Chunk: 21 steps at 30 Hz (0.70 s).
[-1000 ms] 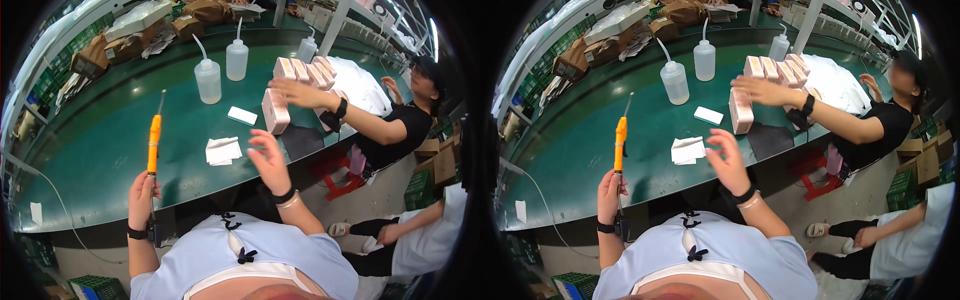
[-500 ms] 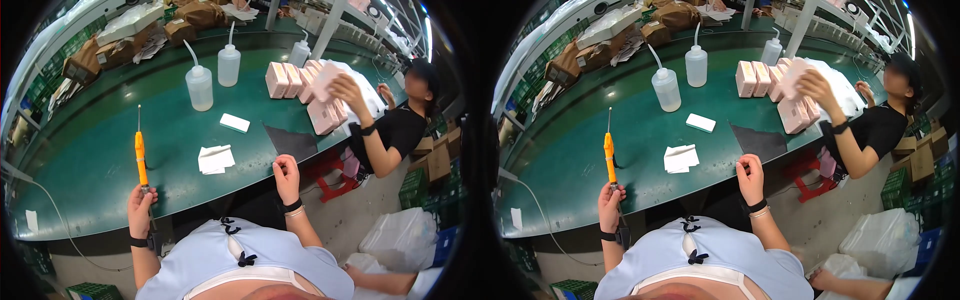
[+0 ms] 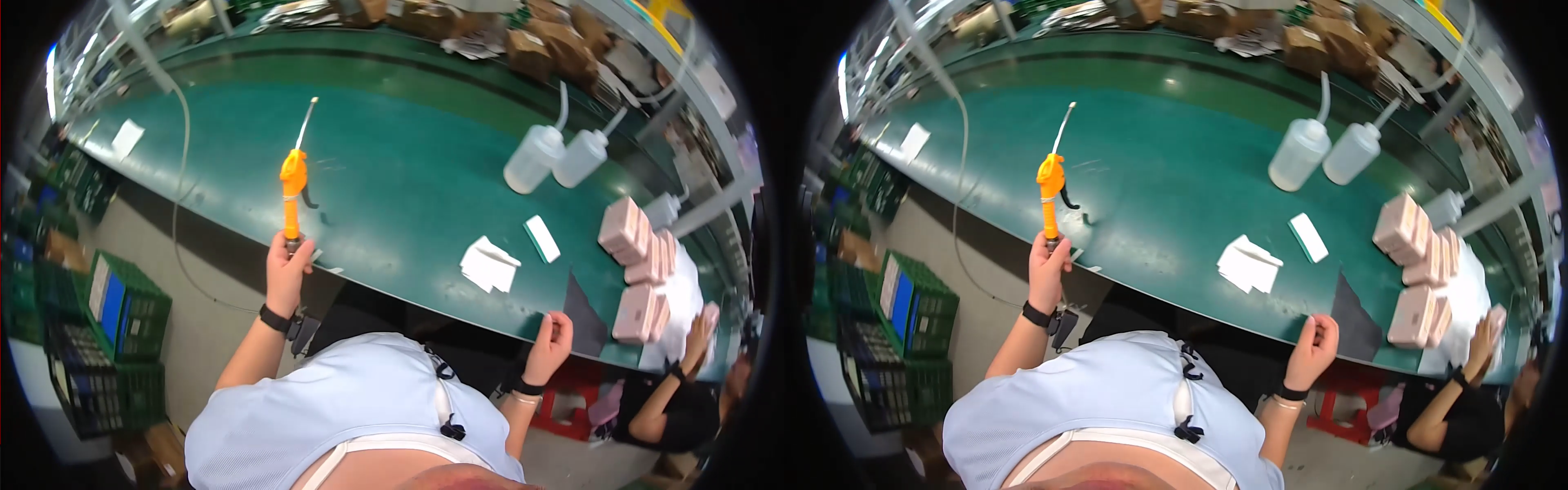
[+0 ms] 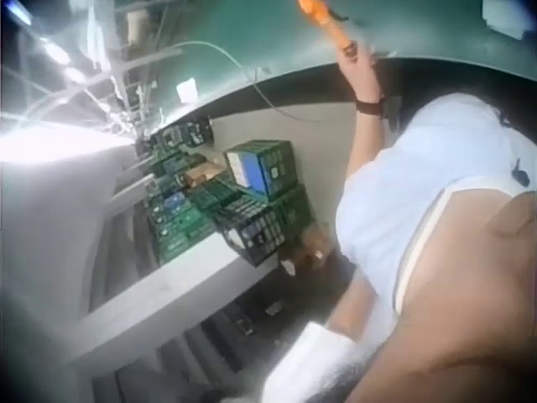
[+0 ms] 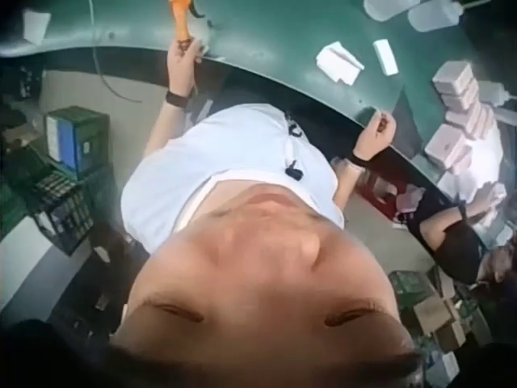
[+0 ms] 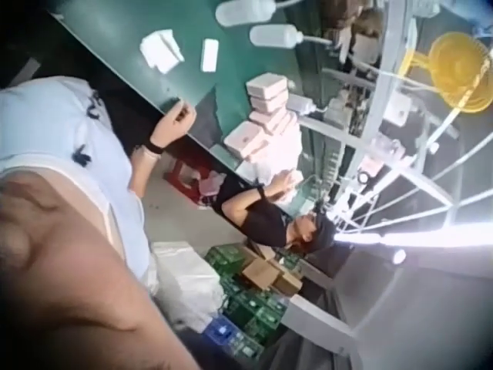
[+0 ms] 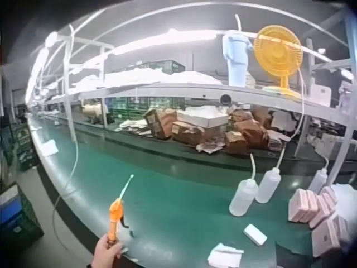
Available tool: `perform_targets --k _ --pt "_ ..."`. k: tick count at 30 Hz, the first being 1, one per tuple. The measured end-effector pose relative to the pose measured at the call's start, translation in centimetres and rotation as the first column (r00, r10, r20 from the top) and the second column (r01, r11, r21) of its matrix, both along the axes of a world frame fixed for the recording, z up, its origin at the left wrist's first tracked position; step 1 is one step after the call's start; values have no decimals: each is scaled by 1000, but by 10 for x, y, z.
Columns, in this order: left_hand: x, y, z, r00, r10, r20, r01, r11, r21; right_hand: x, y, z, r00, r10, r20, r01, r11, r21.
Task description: The person cleans pink electronic devices by blowing air onto them with a nozzle and wiping the surfaces with a cloth dampened by liquid from a squeeze bottle.
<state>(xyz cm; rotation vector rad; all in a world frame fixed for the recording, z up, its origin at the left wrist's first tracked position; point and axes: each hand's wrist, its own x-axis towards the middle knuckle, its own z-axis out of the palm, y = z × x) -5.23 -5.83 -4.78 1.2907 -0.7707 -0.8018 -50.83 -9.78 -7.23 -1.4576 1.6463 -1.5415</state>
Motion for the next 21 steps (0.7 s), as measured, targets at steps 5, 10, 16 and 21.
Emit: perform_targets --k 5,10,16,21 --pt "20 -13 3 974 196 110 -192 980 -40 -21 -14 8 995 96 -28 -96 995 14" --pt "55 -26 -5 887 380 264 -388 921 -21 -26 -23 20 993 96 64 -98 995 21" --pt "54 -26 -21 815 454 360 -485 875 -4 -27 -24 2 997 68 34 -68 998 3" --pt "38 -39 -28 635 546 546 -596 796 -104 -22 -28 4 992 58 -113 -53 997 50"
